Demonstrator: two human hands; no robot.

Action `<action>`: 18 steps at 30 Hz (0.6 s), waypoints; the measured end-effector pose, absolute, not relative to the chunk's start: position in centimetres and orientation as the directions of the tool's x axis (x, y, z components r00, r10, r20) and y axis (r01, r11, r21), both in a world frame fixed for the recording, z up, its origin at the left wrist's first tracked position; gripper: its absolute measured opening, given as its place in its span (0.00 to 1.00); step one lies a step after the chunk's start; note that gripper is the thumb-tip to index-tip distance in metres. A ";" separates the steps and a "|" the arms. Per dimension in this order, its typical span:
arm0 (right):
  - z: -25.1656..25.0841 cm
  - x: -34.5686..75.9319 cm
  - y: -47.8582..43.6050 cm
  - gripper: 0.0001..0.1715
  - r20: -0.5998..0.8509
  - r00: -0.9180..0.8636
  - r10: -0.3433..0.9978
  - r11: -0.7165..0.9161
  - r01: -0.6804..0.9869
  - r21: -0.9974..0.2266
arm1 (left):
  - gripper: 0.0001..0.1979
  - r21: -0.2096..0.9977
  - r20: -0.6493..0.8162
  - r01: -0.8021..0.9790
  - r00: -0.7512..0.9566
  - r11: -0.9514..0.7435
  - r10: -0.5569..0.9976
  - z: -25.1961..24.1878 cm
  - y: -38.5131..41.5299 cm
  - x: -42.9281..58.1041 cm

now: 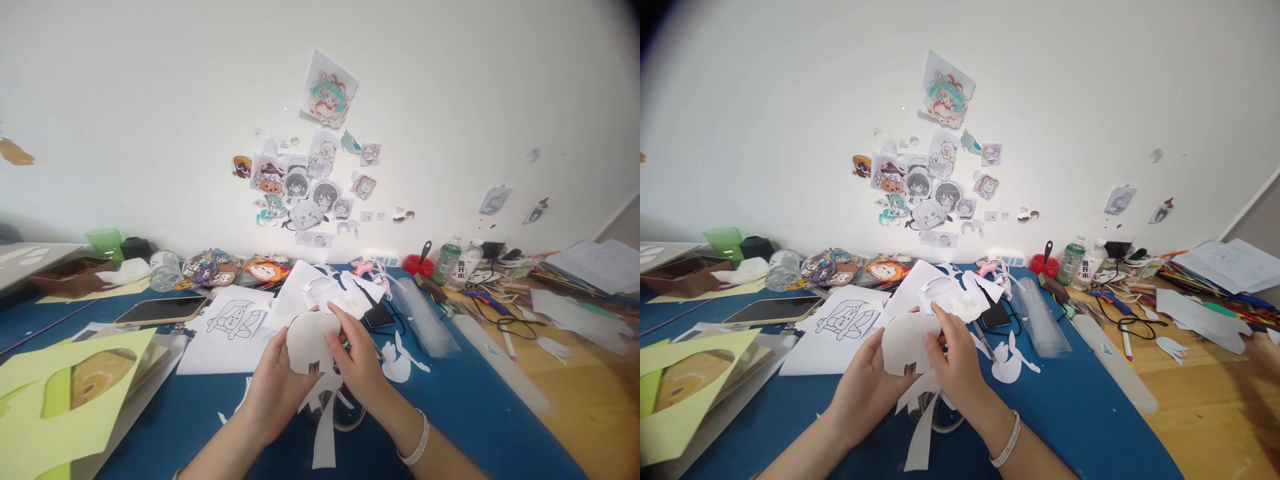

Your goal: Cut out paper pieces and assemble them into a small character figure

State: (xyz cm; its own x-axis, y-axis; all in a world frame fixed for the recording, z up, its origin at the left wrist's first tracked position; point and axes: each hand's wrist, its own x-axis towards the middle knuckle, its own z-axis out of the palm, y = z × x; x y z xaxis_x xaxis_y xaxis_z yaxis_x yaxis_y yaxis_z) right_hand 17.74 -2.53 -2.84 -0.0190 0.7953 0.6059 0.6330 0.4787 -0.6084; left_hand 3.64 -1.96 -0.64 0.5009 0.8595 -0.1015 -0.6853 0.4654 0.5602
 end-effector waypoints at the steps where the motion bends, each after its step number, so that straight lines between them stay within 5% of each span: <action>1: -2.8 17.8 -2.5 0.24 0.602 -0.026 0.798 0.479 0.633 -0.608 | 0.23 0.546 -0.130 -0.687 0.496 0.479 0.859 -0.6 -2.0 3.6; 6: -2.8 17.8 -2.4 0.24 0.617 -0.076 0.783 0.515 0.636 -0.575 | 0.21 0.498 -0.256 -0.698 0.449 0.515 0.856 -1.1 -2.0 3.6; 18: -2.2 17.9 -2.4 0.22 0.624 -0.119 0.773 0.544 0.631 -0.554 | 0.16 0.567 -0.270 -0.648 0.437 0.508 0.858 -1.3 -2.0 3.2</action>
State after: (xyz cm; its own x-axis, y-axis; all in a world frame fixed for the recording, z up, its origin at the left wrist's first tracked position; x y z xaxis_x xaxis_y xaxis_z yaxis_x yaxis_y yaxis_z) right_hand 17.93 -2.38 -2.23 -0.1190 0.7727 0.6235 0.6306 0.5439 -0.5536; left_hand 3.24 -1.98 -1.28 0.4367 0.8583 -0.2695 -0.6483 0.5079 0.5672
